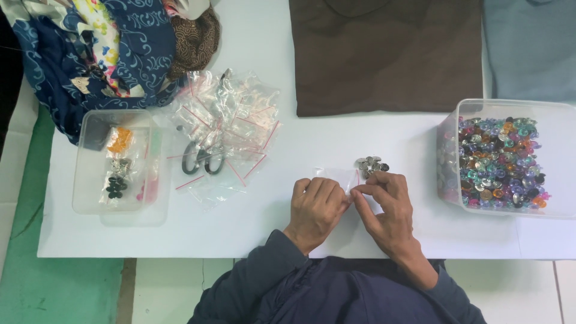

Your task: The person is sorting colorful beads from a plastic container and placing them into small individual zip-lock bags.

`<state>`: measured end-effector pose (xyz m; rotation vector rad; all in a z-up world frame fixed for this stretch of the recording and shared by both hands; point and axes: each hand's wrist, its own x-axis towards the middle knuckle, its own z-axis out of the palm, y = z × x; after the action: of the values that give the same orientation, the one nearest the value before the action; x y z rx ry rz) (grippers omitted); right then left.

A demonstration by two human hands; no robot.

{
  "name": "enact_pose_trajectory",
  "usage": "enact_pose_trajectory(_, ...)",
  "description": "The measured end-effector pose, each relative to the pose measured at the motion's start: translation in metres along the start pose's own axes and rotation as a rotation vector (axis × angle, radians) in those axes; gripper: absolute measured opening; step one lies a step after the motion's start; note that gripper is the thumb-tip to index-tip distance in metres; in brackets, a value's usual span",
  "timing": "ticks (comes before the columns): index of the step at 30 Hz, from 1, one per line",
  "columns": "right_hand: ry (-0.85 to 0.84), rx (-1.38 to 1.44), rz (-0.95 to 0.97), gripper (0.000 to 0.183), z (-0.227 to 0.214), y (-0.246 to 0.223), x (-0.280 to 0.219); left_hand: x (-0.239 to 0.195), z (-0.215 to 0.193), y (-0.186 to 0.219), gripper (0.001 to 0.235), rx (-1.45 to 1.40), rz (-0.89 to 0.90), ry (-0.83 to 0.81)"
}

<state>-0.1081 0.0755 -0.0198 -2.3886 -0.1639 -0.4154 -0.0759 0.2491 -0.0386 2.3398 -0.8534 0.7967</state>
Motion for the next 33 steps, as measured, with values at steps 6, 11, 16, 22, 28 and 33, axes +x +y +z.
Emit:
enact_pose_trajectory(6, -0.003, -0.078, -0.108, 0.011, -0.006, -0.006, 0.007, 0.015, -0.009, -0.002, 0.089, -0.123, -0.139, -0.111)
enact_pose_trajectory(11, 0.018, -0.136, -0.179, 0.008, -0.006, -0.006, 0.006, 0.016, -0.01, -0.006, 0.085, -0.104, -0.072, -0.171)
enact_pose_trajectory(16, 0.045, -0.128, -0.242, 0.009, -0.011, -0.014, 0.006, 0.011, -0.005, -0.007, 0.065, -0.112, -0.071, -0.141)
enact_pose_trajectory(22, 0.026, 0.016, -0.233, 0.002, -0.024, -0.018, 0.011, 0.017, -0.008, -0.006, 0.057, -0.213, -0.127, -0.186)
enact_pose_trajectory(28, 0.185, 0.079, -0.164, 0.015, -0.055, 0.005, 0.017, 0.058, -0.036, -0.015, 0.06, -0.526, -0.261, -0.159)
enact_pose_trajectory(33, 0.001, -0.143, 0.161, 0.022, -0.048, 0.018, 0.023, 0.087, -0.05, -0.026, 0.062, -0.838, -0.357, -0.172)
